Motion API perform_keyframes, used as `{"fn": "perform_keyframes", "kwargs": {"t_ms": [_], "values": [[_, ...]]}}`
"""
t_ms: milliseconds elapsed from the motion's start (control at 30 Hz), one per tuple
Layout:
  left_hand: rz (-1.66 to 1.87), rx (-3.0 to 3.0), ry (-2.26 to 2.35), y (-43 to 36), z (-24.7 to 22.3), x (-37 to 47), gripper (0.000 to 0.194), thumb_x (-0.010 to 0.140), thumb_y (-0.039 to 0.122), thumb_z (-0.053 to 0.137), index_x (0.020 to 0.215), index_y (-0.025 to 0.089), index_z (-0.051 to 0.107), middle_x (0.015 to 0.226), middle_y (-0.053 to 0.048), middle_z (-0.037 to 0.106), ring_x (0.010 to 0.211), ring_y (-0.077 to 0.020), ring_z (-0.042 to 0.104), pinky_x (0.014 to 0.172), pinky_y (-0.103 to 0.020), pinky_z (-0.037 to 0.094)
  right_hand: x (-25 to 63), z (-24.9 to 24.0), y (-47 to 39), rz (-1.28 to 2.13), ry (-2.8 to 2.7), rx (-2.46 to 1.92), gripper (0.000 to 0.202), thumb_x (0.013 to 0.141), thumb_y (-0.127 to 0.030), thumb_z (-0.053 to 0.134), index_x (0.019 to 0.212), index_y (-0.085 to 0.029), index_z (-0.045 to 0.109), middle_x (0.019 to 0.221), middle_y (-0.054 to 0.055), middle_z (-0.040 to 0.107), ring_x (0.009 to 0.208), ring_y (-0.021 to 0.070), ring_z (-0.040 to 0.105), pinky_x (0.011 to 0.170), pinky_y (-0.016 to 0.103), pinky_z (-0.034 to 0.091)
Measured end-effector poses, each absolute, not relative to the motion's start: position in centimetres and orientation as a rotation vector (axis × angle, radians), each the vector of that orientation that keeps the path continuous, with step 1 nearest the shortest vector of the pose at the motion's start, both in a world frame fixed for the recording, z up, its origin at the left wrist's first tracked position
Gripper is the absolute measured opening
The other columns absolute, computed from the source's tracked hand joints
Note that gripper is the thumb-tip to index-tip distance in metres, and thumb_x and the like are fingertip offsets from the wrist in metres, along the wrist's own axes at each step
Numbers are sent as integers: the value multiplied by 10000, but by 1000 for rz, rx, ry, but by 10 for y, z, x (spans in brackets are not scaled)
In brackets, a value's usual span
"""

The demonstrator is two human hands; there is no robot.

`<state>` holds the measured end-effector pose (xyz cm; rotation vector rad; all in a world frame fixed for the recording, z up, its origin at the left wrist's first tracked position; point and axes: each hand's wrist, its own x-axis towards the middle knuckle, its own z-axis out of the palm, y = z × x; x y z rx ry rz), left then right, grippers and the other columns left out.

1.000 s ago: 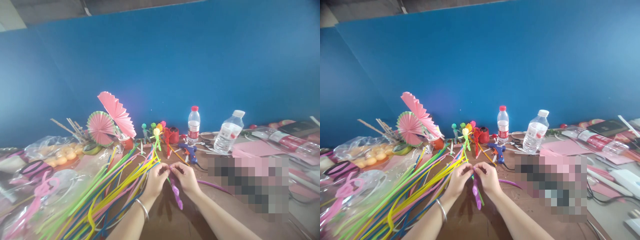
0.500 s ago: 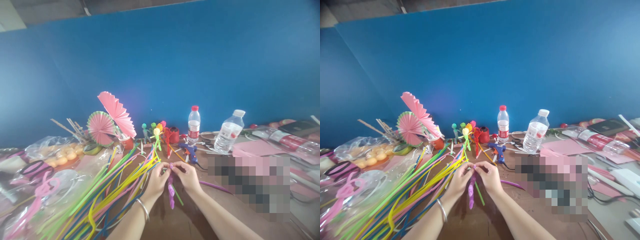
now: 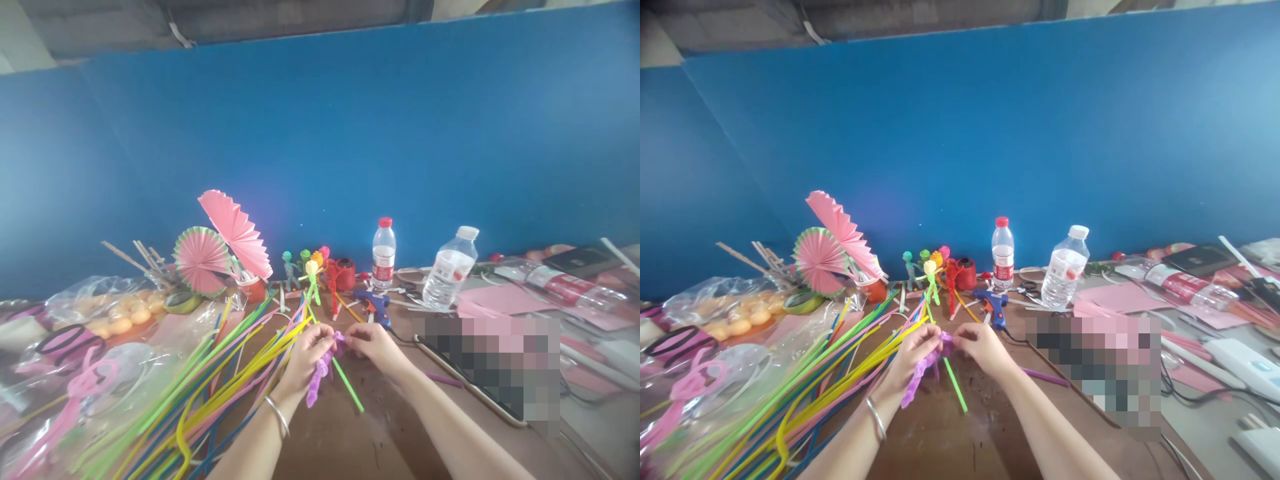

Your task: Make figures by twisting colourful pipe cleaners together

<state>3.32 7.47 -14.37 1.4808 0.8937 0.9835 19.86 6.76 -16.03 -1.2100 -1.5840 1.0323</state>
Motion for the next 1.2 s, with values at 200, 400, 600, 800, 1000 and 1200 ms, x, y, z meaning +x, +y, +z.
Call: {"fn": "perform_keyframes", "kwargs": {"t_ms": [200,400,600,800,1000,1200], "values": [[792,2233,991,67,-120,27,149,747,215,515,639,213,618,712,-23,602,768,-196,523,764,-337,331,215,-126,80,883,-1948,-1379,103,608,-191,588,520,-180,639,454,-36,559,423,92,456,412,195,302],[776,2467,1304,67,-127,36,188,737,147,467,603,195,590,614,3,568,654,-157,503,783,-360,293,187,-99,60,475,-1885,-1558,157,585,-102,543,474,-196,602,497,-7,586,476,121,475,468,228,292],[1070,2014,1322,72,-130,30,217,770,245,432,588,177,530,609,1,551,646,-150,514,697,-303,366,166,-127,29,478,-1711,-1356,165,739,-203,486,705,-193,647,692,24,645,639,144,555,616,224,376],[1042,1689,918,73,-127,25,170,771,274,470,666,153,526,654,-18,563,610,-130,534,576,-232,391,190,-151,52,884,-1689,-1404,258,737,-341,516,640,-146,654,538,1,597,513,131,510,479,213,328],[885,2070,1083,67,-123,24,182,757,248,486,629,170,590,683,-12,588,699,-155,552,681,-262,379,208,-131,74,633,-1921,-1481,161,724,-277,536,654,-169,634,588,-12,621,556,123,530,522,210,342],[793,2418,1347,61,-130,34,181,729,187,477,576,182,573,621,-4,577,670,-157,517,798,-357,295,182,-109,69,363,-1961,-1566,90,701,-160,537,637,-185,594,706,27,629,682,161,547,607,245,342]]}}
